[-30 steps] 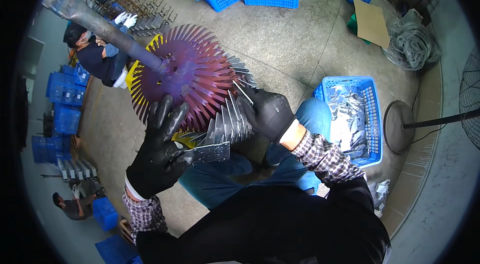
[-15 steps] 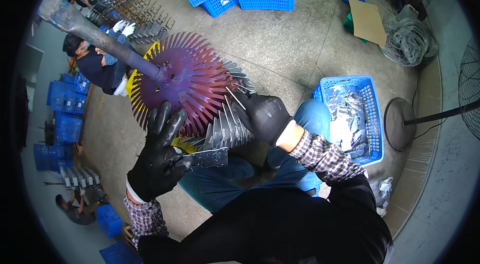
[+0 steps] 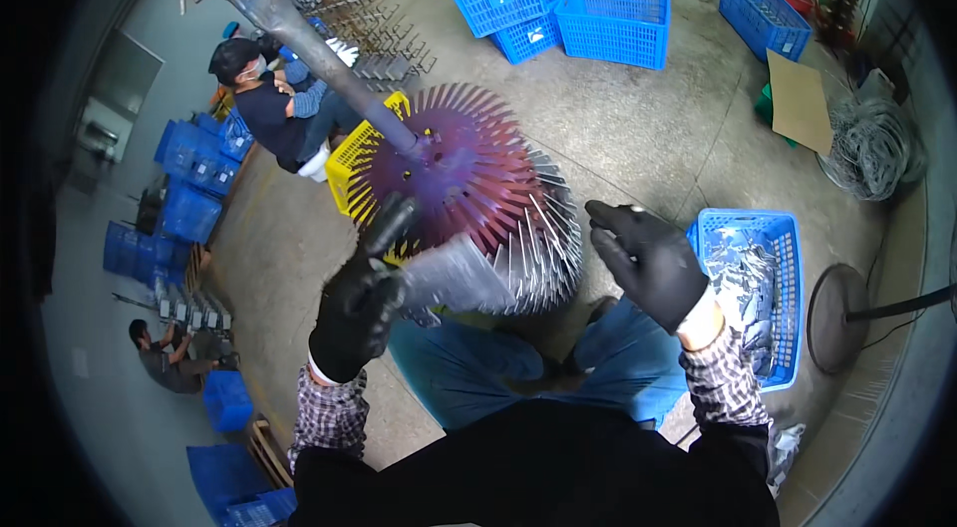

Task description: Assembling metal fins onto a central metal shaft at a fabrication workstation.

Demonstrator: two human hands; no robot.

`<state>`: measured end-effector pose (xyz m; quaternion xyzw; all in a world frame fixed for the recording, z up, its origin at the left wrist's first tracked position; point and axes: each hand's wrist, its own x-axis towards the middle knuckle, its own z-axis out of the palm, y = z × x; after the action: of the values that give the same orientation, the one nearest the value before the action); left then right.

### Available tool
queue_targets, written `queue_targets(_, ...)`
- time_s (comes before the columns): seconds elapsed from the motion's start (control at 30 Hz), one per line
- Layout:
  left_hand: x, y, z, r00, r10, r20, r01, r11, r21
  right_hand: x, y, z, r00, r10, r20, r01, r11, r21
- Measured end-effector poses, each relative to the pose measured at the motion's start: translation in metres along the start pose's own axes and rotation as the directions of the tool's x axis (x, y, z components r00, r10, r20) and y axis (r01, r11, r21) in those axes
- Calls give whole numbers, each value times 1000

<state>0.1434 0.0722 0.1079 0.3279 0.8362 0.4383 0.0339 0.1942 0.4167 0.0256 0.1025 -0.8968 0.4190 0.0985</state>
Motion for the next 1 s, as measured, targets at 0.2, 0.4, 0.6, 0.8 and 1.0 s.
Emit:
queue_targets(0.2, 16, 29, 23, 963, -251, -103, 202, 917, -344, -25, -52, 9, 998, 5, 70, -50, 750, 660)
queue_targets(0.4, 19, 39, 44, 995, 13, -97, -22, 996, -92, -22, -77, 9, 978, 15, 207, -186, 499, 846)
queue_targets(0.6, 14, 43, 70, 982, 179, -60, -164, 967, 195, -36, -63, 17, 995, 69, 79, -104, 590, 801)
queue_targets(0.8, -10, 43, 50, 993, 117, -17, -113, 981, 156, -41, -27, -8, 937, 318, -147, -78, 597, 799)
queue_targets(1.0, -22, 15, 70, 988, -4, 153, -24, 984, 179, 5, 27, 19, 930, 355, -98, -327, 918, 223)
